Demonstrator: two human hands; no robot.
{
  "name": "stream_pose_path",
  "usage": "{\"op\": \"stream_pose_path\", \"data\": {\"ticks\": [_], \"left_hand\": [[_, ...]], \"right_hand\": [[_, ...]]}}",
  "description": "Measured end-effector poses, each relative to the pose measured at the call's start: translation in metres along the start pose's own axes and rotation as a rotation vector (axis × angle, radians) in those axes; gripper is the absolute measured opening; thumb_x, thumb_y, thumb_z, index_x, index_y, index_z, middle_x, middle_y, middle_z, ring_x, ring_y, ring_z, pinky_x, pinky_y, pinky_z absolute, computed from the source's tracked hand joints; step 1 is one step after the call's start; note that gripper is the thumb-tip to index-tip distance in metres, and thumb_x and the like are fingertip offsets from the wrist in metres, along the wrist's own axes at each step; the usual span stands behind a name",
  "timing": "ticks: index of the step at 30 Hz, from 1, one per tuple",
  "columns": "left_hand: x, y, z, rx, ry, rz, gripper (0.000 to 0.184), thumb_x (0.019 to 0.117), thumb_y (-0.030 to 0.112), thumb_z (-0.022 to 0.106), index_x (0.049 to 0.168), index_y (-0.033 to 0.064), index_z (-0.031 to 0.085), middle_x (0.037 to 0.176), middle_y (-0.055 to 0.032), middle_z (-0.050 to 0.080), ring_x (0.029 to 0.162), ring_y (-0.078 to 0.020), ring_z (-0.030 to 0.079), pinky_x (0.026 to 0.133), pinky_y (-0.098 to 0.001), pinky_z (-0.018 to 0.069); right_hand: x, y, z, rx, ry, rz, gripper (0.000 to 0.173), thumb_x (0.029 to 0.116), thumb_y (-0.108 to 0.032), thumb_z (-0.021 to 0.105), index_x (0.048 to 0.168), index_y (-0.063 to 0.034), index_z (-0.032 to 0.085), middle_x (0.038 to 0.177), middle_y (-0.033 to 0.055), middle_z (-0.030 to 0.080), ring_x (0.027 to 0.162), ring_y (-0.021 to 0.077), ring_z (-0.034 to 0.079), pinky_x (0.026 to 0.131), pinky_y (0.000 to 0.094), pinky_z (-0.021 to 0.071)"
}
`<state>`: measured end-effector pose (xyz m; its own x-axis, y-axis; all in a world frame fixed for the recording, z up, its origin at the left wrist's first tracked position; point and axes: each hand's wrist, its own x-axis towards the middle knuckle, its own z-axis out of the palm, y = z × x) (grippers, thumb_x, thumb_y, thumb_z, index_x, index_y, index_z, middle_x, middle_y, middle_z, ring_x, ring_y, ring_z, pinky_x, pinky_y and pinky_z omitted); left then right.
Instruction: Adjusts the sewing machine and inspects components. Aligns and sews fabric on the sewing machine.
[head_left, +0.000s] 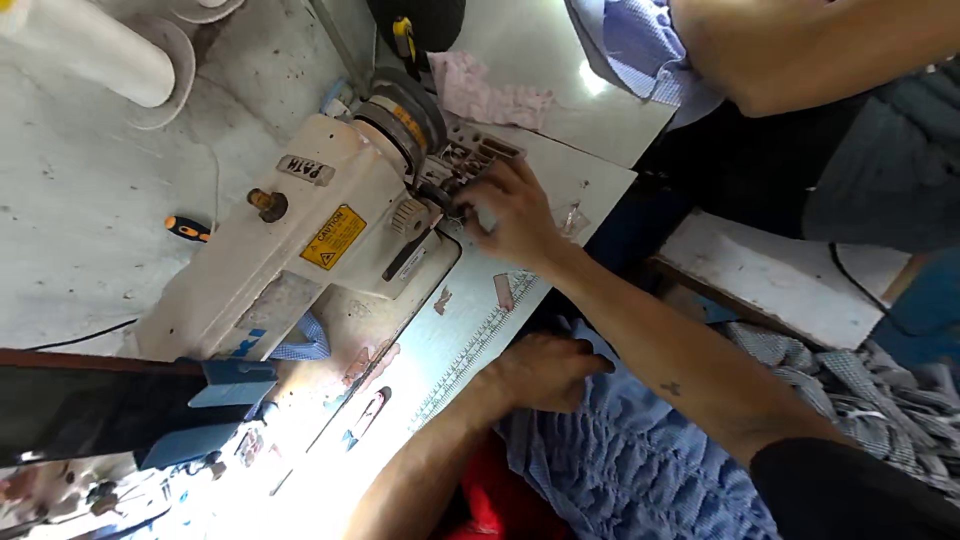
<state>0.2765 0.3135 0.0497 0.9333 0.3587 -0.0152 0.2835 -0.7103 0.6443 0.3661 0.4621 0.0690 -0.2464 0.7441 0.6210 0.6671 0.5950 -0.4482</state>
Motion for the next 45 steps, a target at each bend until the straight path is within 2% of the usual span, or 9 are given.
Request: {"op": "stream_pose_path", "data": {"ticks": [7, 12, 17, 22, 26, 31, 33, 38, 45], "left_hand": [[-0.009, 0.005, -0.004, -0.111, 0.130, 0.057, 0.036, 0.0866, 0.000, 0.060, 0.118, 0.0092, 0.076, 0.106, -0.0106, 0.074, 0.100, -0.0254, 0.071, 0.091, -0.0453, 0.0564], [-0.026, 0.020, -0.038, -0.507, 0.751, -0.214, 0.031, 0.0937, -0.006, 0.052, 0.117, -0.0039, 0.072, 0.102, -0.0128, 0.075, 0.087, -0.0158, 0.072, 0.080, -0.0344, 0.0616], [-0.014, -0.002, -0.089, -1.152, 1.032, -0.481, 0.066, 0.1063, 0.064, 0.025, 0.148, 0.0173, 0.045, 0.127, -0.0034, 0.069, 0.093, -0.0142, 0.072, 0.080, -0.0344, 0.0603], [0.014, -0.009, -0.081, -0.464, 1.087, -0.438, 0.033, 0.1122, 0.028, 0.040, 0.117, 0.0071, 0.066, 0.067, -0.0047, 0.058, 0.048, -0.0125, 0.051, 0.043, -0.0272, 0.0460], [0.033, -0.023, -0.052, 0.073, 0.975, -0.264, 0.018, 0.0969, 0.000, 0.059, 0.108, -0.0006, 0.073, 0.093, -0.0130, 0.072, 0.083, -0.0231, 0.071, 0.076, -0.0384, 0.0614], [0.044, -0.029, -0.036, 0.202, 0.855, -0.113, 0.015, 0.0974, 0.003, 0.061, 0.101, 0.0019, 0.075, 0.089, -0.0103, 0.073, 0.086, -0.0234, 0.072, 0.079, -0.0364, 0.0608], [0.044, -0.032, -0.037, 0.167, 0.819, -0.137, 0.015, 0.0982, 0.003, 0.060, 0.101, 0.0010, 0.075, 0.088, -0.0108, 0.073, 0.086, -0.0238, 0.072, 0.079, -0.0371, 0.0608], [0.047, -0.036, -0.038, 0.183, 0.780, -0.144, 0.015, 0.0998, 0.006, 0.059, 0.100, 0.0023, 0.074, 0.089, -0.0101, 0.074, 0.088, -0.0229, 0.073, 0.083, -0.0367, 0.0610], [0.049, -0.033, -0.037, 0.197, 0.788, -0.152, 0.021, 0.1022, 0.014, 0.057, 0.103, 0.0049, 0.077, 0.089, -0.0089, 0.075, 0.088, -0.0225, 0.074, 0.081, -0.0357, 0.0603]], "right_hand": [[-0.002, -0.007, -0.006, -0.323, -0.321, -0.042, 0.017, 0.0987, -0.014, 0.060, 0.105, -0.0062, 0.073, 0.116, 0.0180, 0.062, 0.117, 0.0410, 0.055, 0.091, 0.0545, 0.0451], [-0.010, -0.007, -0.062, 0.451, -0.129, 0.225, 0.018, 0.0960, -0.021, 0.064, 0.104, -0.0107, 0.076, 0.114, 0.0085, 0.064, 0.109, 0.0206, 0.061, 0.090, 0.0391, 0.0537], [-0.051, -0.022, -0.121, 0.796, -0.166, 0.150, 0.010, 0.0953, -0.027, 0.069, 0.094, -0.0184, 0.074, 0.101, -0.0085, 0.063, 0.093, 0.0031, 0.061, 0.078, 0.0208, 0.0552], [-0.055, -0.009, -0.139, 0.249, -0.497, 0.080, 0.009, 0.0847, -0.022, 0.072, 0.088, -0.0187, 0.080, 0.104, -0.0004, 0.067, 0.105, 0.0177, 0.061, 0.088, 0.0396, 0.0533], [0.011, 0.002, -0.125, 0.315, -0.497, 0.499, 0.033, 0.1068, -0.014, 0.049, 0.138, -0.0045, 0.059, 0.140, 0.0153, 0.060, 0.118, 0.0244, 0.066, 0.099, 0.0445, 0.0560], [0.085, -0.002, -0.065, 0.820, -0.621, 0.928, 0.032, 0.1106, -0.030, 0.045, 0.129, -0.0077, 0.058, 0.101, 0.0059, 0.072, 0.071, 0.0127, 0.070, 0.063, 0.0284, 0.0598], [0.097, 0.006, -0.050, 0.652, -0.583, 0.798, 0.023, 0.1080, -0.027, 0.051, 0.115, -0.0089, 0.064, 0.082, -0.0018, 0.065, 0.055, 0.0027, 0.050, 0.049, 0.0194, 0.0412], [0.084, 0.055, -0.025, 0.099, -0.596, 0.235, 0.024, 0.1045, -0.024, 0.058, 0.114, -0.0077, 0.074, 0.094, 0.0127, 0.073, 0.086, 0.0291, 0.070, 0.082, 0.0573, 0.0559], [0.074, 0.047, -0.043, -0.174, -0.682, -0.231, 0.020, 0.1023, -0.008, 0.055, 0.109, -0.0064, 0.074, 0.103, 0.0143, 0.074, 0.092, 0.0358, 0.072, 0.081, 0.0585, 0.0565]]}}
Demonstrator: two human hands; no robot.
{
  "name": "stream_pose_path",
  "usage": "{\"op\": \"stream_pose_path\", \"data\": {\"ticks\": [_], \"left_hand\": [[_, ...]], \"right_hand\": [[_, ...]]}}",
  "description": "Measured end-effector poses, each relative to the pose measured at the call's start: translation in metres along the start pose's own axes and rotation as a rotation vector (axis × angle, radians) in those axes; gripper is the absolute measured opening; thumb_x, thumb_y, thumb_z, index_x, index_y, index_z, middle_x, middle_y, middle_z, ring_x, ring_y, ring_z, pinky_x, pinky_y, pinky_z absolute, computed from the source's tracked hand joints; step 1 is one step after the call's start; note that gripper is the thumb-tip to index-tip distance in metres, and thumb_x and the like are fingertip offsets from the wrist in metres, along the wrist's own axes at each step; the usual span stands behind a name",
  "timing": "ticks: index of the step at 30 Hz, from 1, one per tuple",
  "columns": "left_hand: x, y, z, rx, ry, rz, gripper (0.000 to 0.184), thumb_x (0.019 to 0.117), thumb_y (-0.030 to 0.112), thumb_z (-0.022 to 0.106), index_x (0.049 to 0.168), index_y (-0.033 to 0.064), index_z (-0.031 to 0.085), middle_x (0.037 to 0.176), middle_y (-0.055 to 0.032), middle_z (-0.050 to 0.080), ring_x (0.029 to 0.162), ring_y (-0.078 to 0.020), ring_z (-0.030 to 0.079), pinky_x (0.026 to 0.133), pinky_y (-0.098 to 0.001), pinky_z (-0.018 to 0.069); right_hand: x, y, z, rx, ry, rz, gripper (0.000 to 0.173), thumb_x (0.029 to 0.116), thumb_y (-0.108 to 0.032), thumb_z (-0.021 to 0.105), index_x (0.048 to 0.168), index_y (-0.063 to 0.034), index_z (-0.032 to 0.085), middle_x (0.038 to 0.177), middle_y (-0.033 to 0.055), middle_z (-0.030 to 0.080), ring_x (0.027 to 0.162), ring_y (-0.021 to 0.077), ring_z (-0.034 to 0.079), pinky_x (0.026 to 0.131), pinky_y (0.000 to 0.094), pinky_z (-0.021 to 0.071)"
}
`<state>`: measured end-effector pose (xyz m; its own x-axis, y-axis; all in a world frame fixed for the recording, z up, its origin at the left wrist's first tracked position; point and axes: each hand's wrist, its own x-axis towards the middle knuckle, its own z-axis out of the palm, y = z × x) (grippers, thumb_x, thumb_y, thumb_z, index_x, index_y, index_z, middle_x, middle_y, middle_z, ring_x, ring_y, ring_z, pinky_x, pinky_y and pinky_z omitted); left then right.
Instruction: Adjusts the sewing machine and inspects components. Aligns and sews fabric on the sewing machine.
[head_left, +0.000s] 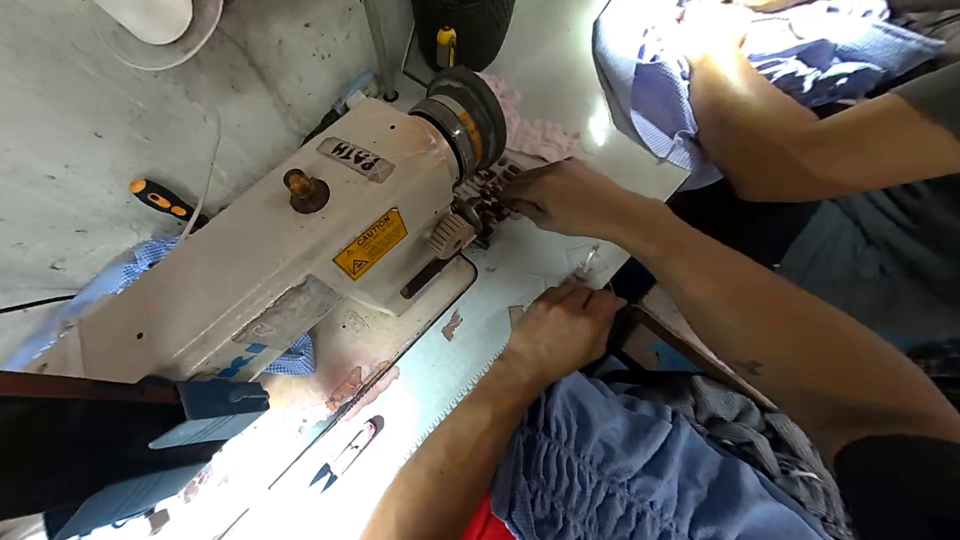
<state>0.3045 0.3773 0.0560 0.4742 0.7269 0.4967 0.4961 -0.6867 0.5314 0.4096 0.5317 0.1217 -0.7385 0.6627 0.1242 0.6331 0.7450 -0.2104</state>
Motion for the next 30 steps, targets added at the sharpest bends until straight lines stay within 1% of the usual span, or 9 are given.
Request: {"op": "stream_pose_path", "data": {"ticks": [2, 4, 7, 9, 13, 18, 23, 26, 30], "left_hand": [[0.001, 0.000, -0.001, -0.011, -0.002, -0.007, 0.024, 0.1036, 0.015, 0.055, 0.102, 0.0041, 0.076, 0.089, -0.0093, 0.075, 0.087, -0.0226, 0.073, 0.081, -0.0356, 0.0599], [0.002, 0.000, -0.002, -0.033, -0.004, -0.015, 0.024, 0.1038, 0.015, 0.055, 0.101, 0.0038, 0.076, 0.088, -0.0093, 0.075, 0.087, -0.0226, 0.073, 0.080, -0.0359, 0.0598], [0.001, 0.000, -0.003, -0.057, -0.003, -0.018, 0.025, 0.1038, 0.015, 0.055, 0.100, 0.0036, 0.076, 0.086, -0.0093, 0.074, 0.086, -0.0228, 0.073, 0.080, -0.0360, 0.0597], [0.001, -0.001, -0.002, -0.062, 0.003, -0.018, 0.025, 0.1039, 0.016, 0.055, 0.099, 0.0041, 0.076, 0.086, -0.0091, 0.074, 0.085, -0.0225, 0.073, 0.080, -0.0359, 0.0595], [0.003, -0.001, -0.003, -0.058, -0.010, -0.037, 0.029, 0.1059, 0.022, 0.053, 0.097, 0.0048, 0.076, 0.086, -0.0088, 0.073, 0.087, -0.0225, 0.072, 0.081, -0.0363, 0.0589], [0.003, -0.001, -0.002, -0.051, 0.003, -0.028, 0.030, 0.1053, 0.024, 0.055, 0.093, 0.0063, 0.076, 0.083, -0.0070, 0.072, 0.085, -0.0212, 0.071, 0.079, -0.0357, 0.0586], [0.003, -0.001, -0.002, -0.075, 0.026, -0.036, 0.029, 0.1039, 0.025, 0.058, 0.094, 0.0060, 0.077, 0.081, -0.0069, 0.072, 0.083, -0.0210, 0.071, 0.078, -0.0358, 0.0591], [0.003, 0.000, -0.003, -0.091, 0.013, -0.050, 0.030, 0.1041, 0.027, 0.058, 0.094, 0.0060, 0.077, 0.080, -0.0072, 0.071, 0.083, -0.0215, 0.071, 0.077, -0.0361, 0.0586], [0.003, -0.001, -0.003, -0.102, 0.001, -0.059, 0.032, 0.1042, 0.029, 0.058, 0.092, 0.0062, 0.076, 0.079, -0.0066, 0.070, 0.081, -0.0210, 0.070, 0.076, -0.0356, 0.0582]], "right_hand": [[0.002, -0.005, -0.013, -0.100, 0.032, -0.112, 0.021, 0.1010, -0.005, 0.054, 0.111, -0.0051, 0.073, 0.104, 0.0183, 0.073, 0.086, 0.0398, 0.072, 0.071, 0.0595, 0.0569], [0.014, -0.006, -0.022, -0.128, 0.052, -0.172, 0.021, 0.1004, -0.005, 0.053, 0.110, -0.0041, 0.072, 0.101, 0.0197, 0.071, 0.082, 0.0420, 0.071, 0.067, 0.0606, 0.0553], [0.037, 0.000, -0.025, -0.071, 0.061, -0.174, 0.020, 0.1021, -0.010, 0.054, 0.103, -0.0025, 0.073, 0.097, 0.0194, 0.071, 0.083, 0.0423, 0.071, 0.070, 0.0622, 0.0542], [0.042, 0.005, -0.022, -0.016, 0.059, -0.114, 0.023, 0.1035, -0.013, 0.053, 0.099, -0.0021, 0.072, 0.093, 0.0187, 0.071, 0.084, 0.0409, 0.071, 0.073, 0.0615, 0.0535], [0.029, 0.013, -0.010, 0.024, -0.025, 0.019, 0.023, 0.1044, -0.015, 0.053, 0.105, -0.0060, 0.074, 0.093, 0.0154, 0.074, 0.088, 0.0373, 0.072, 0.079, 0.0614, 0.0550], [0.013, 0.006, 0.003, 0.028, -0.081, 0.093, 0.020, 0.1024, -0.011, 0.056, 0.109, -0.0069, 0.074, 0.097, 0.0162, 0.074, 0.093, 0.0392, 0.071, 0.082, 0.0623, 0.0544], [0.004, -0.007, -0.009, -0.080, -0.030, 0.049, 0.022, 0.1052, -0.014, 0.053, 0.111, -0.0078, 0.073, 0.102, 0.0159, 0.074, 0.089, 0.0399, 0.072, 0.075, 0.0624, 0.0550], [0.007, -0.012, -0.017, -0.116, -0.015, -0.009, 0.023, 0.1060, -0.015, 0.052, 0.113, -0.0076, 0.073, 0.100, 0.0166, 0.073, 0.086, 0.0399, 0.072, 0.073, 0.0614, 0.0554], [0.014, -0.011, -0.021, -0.169, -0.073, -0.010, 0.018, 0.1016, -0.010, 0.057, 0.109, -0.0083, 0.074, 0.099, 0.0158, 0.072, 0.085, 0.0404, 0.071, 0.071, 0.0624, 0.0545]]}}
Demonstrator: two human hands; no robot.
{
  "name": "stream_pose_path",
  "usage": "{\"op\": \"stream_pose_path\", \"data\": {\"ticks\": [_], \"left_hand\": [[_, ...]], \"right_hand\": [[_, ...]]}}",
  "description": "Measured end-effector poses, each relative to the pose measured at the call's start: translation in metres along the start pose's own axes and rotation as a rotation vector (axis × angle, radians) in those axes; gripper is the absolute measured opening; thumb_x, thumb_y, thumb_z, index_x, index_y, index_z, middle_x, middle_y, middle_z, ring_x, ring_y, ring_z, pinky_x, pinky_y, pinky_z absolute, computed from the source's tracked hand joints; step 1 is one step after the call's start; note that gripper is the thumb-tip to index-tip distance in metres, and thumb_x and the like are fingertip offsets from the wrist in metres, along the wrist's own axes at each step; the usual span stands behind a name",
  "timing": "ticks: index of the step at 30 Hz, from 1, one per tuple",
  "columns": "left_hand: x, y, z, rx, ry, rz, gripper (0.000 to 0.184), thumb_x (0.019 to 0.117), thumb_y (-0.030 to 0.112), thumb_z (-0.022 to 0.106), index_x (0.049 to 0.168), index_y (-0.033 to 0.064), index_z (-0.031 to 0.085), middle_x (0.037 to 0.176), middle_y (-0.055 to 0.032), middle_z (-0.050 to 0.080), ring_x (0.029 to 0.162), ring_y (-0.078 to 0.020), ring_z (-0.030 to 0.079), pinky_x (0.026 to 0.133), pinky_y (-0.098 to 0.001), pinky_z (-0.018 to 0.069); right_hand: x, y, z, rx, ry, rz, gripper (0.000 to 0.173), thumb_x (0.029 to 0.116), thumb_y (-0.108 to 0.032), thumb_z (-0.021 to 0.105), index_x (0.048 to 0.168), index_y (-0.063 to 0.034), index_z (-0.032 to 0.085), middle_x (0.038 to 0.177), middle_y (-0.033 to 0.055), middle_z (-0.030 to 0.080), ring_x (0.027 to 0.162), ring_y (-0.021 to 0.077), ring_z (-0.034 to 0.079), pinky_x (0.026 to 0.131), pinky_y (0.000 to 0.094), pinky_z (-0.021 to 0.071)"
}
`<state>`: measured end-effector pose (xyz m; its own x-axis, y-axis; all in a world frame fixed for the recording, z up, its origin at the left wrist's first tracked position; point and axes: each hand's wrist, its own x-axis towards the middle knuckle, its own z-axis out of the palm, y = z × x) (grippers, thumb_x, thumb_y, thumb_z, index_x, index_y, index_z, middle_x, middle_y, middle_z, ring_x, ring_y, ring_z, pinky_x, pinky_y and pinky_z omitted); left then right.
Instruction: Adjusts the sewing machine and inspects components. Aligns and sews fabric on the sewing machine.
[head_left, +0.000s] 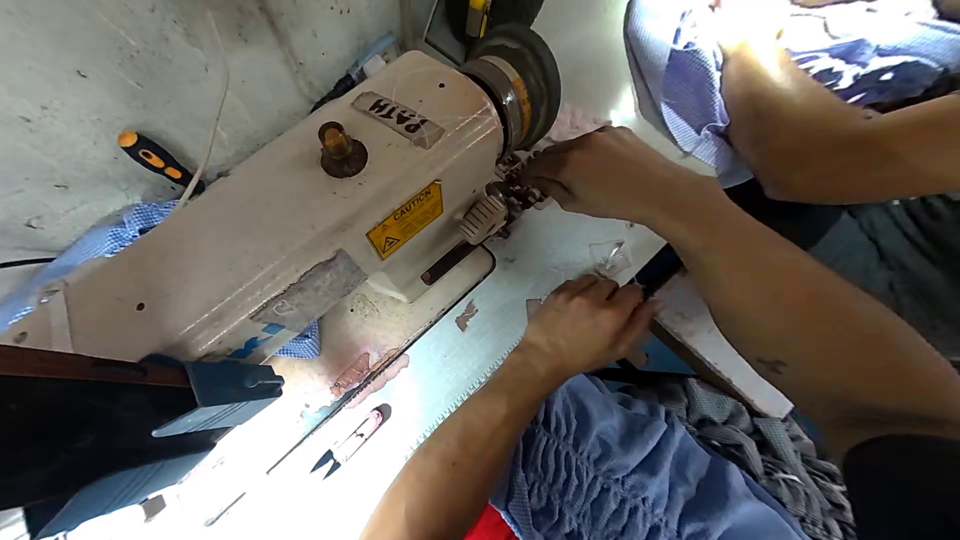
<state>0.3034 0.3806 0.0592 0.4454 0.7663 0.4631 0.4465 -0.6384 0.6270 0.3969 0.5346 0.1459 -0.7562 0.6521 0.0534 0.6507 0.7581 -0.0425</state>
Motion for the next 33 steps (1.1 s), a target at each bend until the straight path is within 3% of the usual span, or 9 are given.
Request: {"op": "stream_pose_path", "data": {"ticks": [8, 12, 17, 20, 24, 27, 29, 32, 33], "left_hand": [[0.000, 0.000, -0.002, 0.004, 0.004, -0.005, 0.033, 0.1040, 0.031, 0.058, 0.092, 0.0064, 0.077, 0.080, -0.0067, 0.071, 0.083, -0.0215, 0.071, 0.076, -0.0358, 0.0584], [0.001, 0.000, 0.000, -0.007, 0.009, -0.003, 0.033, 0.1034, 0.032, 0.059, 0.090, 0.0065, 0.076, 0.079, -0.0065, 0.070, 0.081, -0.0209, 0.070, 0.075, -0.0355, 0.0580], [0.001, 0.000, -0.003, -0.022, 0.018, -0.014, 0.033, 0.1016, 0.034, 0.062, 0.094, 0.0056, 0.077, 0.082, -0.0080, 0.071, 0.084, -0.0219, 0.071, 0.076, -0.0361, 0.0590], [0.001, 0.000, -0.002, -0.026, 0.015, -0.018, 0.034, 0.1015, 0.036, 0.063, 0.094, 0.0060, 0.076, 0.084, -0.0076, 0.071, 0.085, -0.0214, 0.070, 0.077, -0.0359, 0.0593], [0.002, 0.000, -0.005, -0.048, -0.022, -0.062, 0.039, 0.1035, 0.040, 0.058, 0.101, 0.0057, 0.076, 0.090, -0.0093, 0.073, 0.092, -0.0230, 0.071, 0.082, -0.0374, 0.0588], [0.003, -0.001, -0.005, -0.049, -0.015, -0.063, 0.039, 0.1025, 0.040, 0.060, 0.099, 0.0048, 0.077, 0.087, -0.0097, 0.072, 0.087, -0.0234, 0.071, 0.079, -0.0379, 0.0594], [0.002, -0.001, -0.004, -0.051, -0.014, -0.051, 0.037, 0.1013, 0.039, 0.062, 0.096, 0.0049, 0.076, 0.085, -0.0090, 0.071, 0.084, -0.0225, 0.070, 0.076, -0.0374, 0.0594], [0.000, -0.001, -0.002, -0.055, 0.003, -0.050, 0.037, 0.1018, 0.039, 0.062, 0.097, 0.0054, 0.076, 0.087, -0.0087, 0.072, 0.087, -0.0223, 0.071, 0.078, -0.0378, 0.0594], [0.000, -0.002, -0.003, -0.065, -0.006, -0.064, 0.038, 0.1025, 0.039, 0.060, 0.099, 0.0055, 0.076, 0.090, -0.0091, 0.073, 0.090, -0.0227, 0.071, 0.080, -0.0383, 0.0594]], "right_hand": [[-0.004, -0.001, 0.011, 0.027, 0.019, 0.016, 0.019, 0.1012, -0.008, 0.056, 0.106, -0.0081, 0.075, 0.097, 0.0161, 0.074, 0.085, 0.0411, 0.072, 0.070, 0.0635, 0.0539], [-0.005, -0.003, 0.008, 0.032, 0.056, -0.002, 0.023, 0.1034, -0.011, 0.054, 0.111, -0.0094, 0.076, 0.101, 0.0155, 0.075, 0.086, 0.0403, 0.073, 0.071, 0.0628, 0.0545], [0.017, -0.002, 0.003, 0.048, 0.183, -0.019, 0.027, 0.1058, -0.019, 0.051, 0.108, -0.0047, 0.073, 0.093, 0.0214, 0.072, 0.082, 0.0458, 0.071, 0.068, 0.0653, 0.0522], [0.036, 0.014, 0.016, 0.221, 0.082, 0.059, 0.027, 0.1060, -0.023, 0.055, 0.108, -0.0068, 0.076, 0.094, 0.0192, 0.074, 0.089, 0.0418, 0.071, 0.081, 0.0656, 0.0518], [0.014, 0.022, 0.007, 0.285, -0.079, 0.050, 0.020, 0.1036, -0.013, 0.058, 0.108, -0.0075, 0.077, 0.093, 0.0139, 0.075, 0.089, 0.0337, 0.072, 0.084, 0.0616, 0.0541], [0.014, 0.006, -0.023, 0.107, -0.072, -0.008, 0.022, 0.1052, -0.017, 0.057, 0.109, -0.0084, 0.077, 0.097, 0.0184, 0.075, 0.092, 0.0425, 0.072, 0.081, 0.0681, 0.0531], [0.032, 0.006, -0.020, 0.103, -0.032, -0.016, 0.025, 0.1046, -0.023, 0.058, 0.100, -0.0038, 0.074, 0.091, 0.0230, 0.072, 0.089, 0.0468, 0.070, 0.078, 0.0690, 0.0502], [0.044, 0.025, 0.007, 0.228, -0.119, 0.047, 0.019, 0.1030, -0.017, 0.061, 0.105, -0.0073, 0.077, 0.094, 0.0172, 0.073, 0.092, 0.0387, 0.070, 0.085, 0.0642, 0.0524], [0.036, 0.028, 0.012, 0.236, -0.136, 0.046, 0.017, 0.1019, -0.014, 0.061, 0.102, -0.0076, 0.076, 0.091, 0.0152, 0.072, 0.089, 0.0366, 0.069, 0.083, 0.0633, 0.0527]]}}
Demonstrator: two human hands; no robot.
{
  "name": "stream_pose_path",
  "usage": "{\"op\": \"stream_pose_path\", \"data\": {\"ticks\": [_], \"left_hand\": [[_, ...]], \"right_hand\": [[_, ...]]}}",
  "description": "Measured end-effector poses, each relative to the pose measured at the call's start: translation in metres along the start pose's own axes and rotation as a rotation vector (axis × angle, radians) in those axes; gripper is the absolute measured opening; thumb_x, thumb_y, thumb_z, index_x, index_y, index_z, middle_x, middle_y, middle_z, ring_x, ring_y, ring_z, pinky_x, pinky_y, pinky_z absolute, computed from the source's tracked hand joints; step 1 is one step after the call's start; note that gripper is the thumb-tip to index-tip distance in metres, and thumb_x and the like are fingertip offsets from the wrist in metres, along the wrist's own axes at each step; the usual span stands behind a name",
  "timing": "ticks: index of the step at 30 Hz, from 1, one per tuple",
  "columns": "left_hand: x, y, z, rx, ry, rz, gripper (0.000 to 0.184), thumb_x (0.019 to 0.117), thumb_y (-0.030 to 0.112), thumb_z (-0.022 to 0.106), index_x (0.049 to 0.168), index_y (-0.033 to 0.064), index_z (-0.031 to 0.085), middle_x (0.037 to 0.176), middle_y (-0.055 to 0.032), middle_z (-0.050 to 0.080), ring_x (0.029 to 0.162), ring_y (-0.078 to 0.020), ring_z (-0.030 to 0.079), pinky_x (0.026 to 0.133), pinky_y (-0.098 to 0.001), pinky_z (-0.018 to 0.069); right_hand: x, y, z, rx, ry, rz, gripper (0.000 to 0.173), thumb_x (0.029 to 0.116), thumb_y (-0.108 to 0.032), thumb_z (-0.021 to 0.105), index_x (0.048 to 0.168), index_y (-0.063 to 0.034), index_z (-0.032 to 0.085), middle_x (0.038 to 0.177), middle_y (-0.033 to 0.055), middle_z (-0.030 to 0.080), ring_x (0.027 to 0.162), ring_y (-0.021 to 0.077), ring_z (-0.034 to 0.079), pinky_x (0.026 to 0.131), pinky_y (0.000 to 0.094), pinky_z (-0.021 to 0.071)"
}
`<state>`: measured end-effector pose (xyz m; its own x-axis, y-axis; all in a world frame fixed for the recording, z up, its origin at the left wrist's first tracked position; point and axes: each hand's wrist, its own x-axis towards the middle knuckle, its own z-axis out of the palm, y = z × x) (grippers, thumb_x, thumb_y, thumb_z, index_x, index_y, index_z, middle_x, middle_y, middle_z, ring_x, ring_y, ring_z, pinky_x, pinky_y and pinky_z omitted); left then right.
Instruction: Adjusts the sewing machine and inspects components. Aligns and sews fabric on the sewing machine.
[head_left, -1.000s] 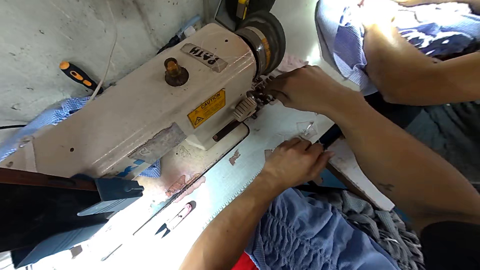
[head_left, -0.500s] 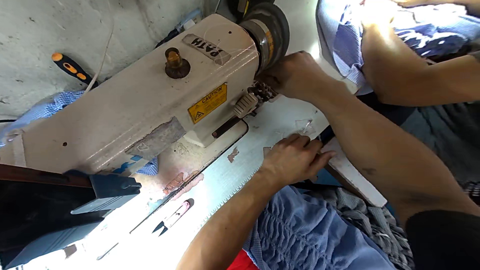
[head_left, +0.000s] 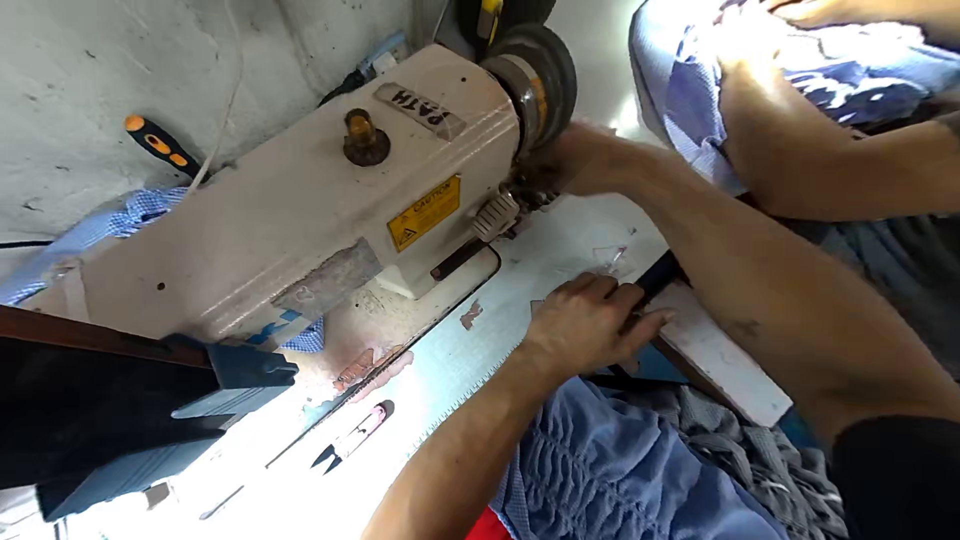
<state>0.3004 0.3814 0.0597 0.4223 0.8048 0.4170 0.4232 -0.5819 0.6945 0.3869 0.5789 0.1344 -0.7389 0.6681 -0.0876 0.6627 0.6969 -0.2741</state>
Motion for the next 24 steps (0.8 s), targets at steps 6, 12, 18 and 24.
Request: {"op": "stream_pose_path", "data": {"ticks": [6, 12, 18, 24], "left_hand": [[0.002, 0.001, -0.002, -0.005, -0.013, -0.024, 0.039, 0.1017, 0.041, 0.061, 0.099, 0.0048, 0.076, 0.090, -0.0098, 0.073, 0.088, -0.0234, 0.071, 0.078, -0.0392, 0.0595], [0.003, -0.001, -0.004, -0.019, -0.014, -0.029, 0.041, 0.1026, 0.043, 0.059, 0.101, 0.0052, 0.076, 0.091, -0.0100, 0.073, 0.089, -0.0235, 0.071, 0.080, -0.0387, 0.0587], [0.003, -0.002, -0.001, -0.022, -0.006, -0.025, 0.039, 0.1011, 0.042, 0.062, 0.097, 0.0057, 0.076, 0.085, -0.0083, 0.071, 0.082, -0.0219, 0.070, 0.075, -0.0383, 0.0588], [0.006, -0.001, -0.008, -0.057, -0.044, -0.069, 0.043, 0.1028, 0.044, 0.058, 0.104, 0.0045, 0.075, 0.091, -0.0113, 0.072, 0.088, -0.0245, 0.070, 0.080, -0.0401, 0.0579]], "right_hand": [[-0.022, -0.037, -0.031, -0.185, 0.079, -0.034, 0.024, 0.1055, -0.021, 0.057, 0.106, -0.0082, 0.076, 0.095, 0.0215, 0.073, 0.090, 0.0475, 0.070, 0.077, 0.0707, 0.0511], [-0.013, 0.001, 0.000, -0.016, 0.005, -0.027, 0.015, 0.1002, -0.008, 0.062, 0.101, -0.0083, 0.077, 0.093, 0.0134, 0.074, 0.090, 0.0351, 0.071, 0.085, 0.0622, 0.0543], [-0.003, -0.023, -0.025, -0.083, 0.089, -0.069, 0.022, 0.1036, -0.020, 0.060, 0.099, -0.0038, 0.074, 0.090, 0.0223, 0.071, 0.089, 0.0452, 0.070, 0.080, 0.0687, 0.0505], [-0.023, -0.011, -0.014, -0.089, -0.021, -0.031, 0.018, 0.1011, -0.010, 0.061, 0.099, -0.0118, 0.078, 0.089, 0.0101, 0.075, 0.087, 0.0329, 0.072, 0.080, 0.0616, 0.0552]]}}
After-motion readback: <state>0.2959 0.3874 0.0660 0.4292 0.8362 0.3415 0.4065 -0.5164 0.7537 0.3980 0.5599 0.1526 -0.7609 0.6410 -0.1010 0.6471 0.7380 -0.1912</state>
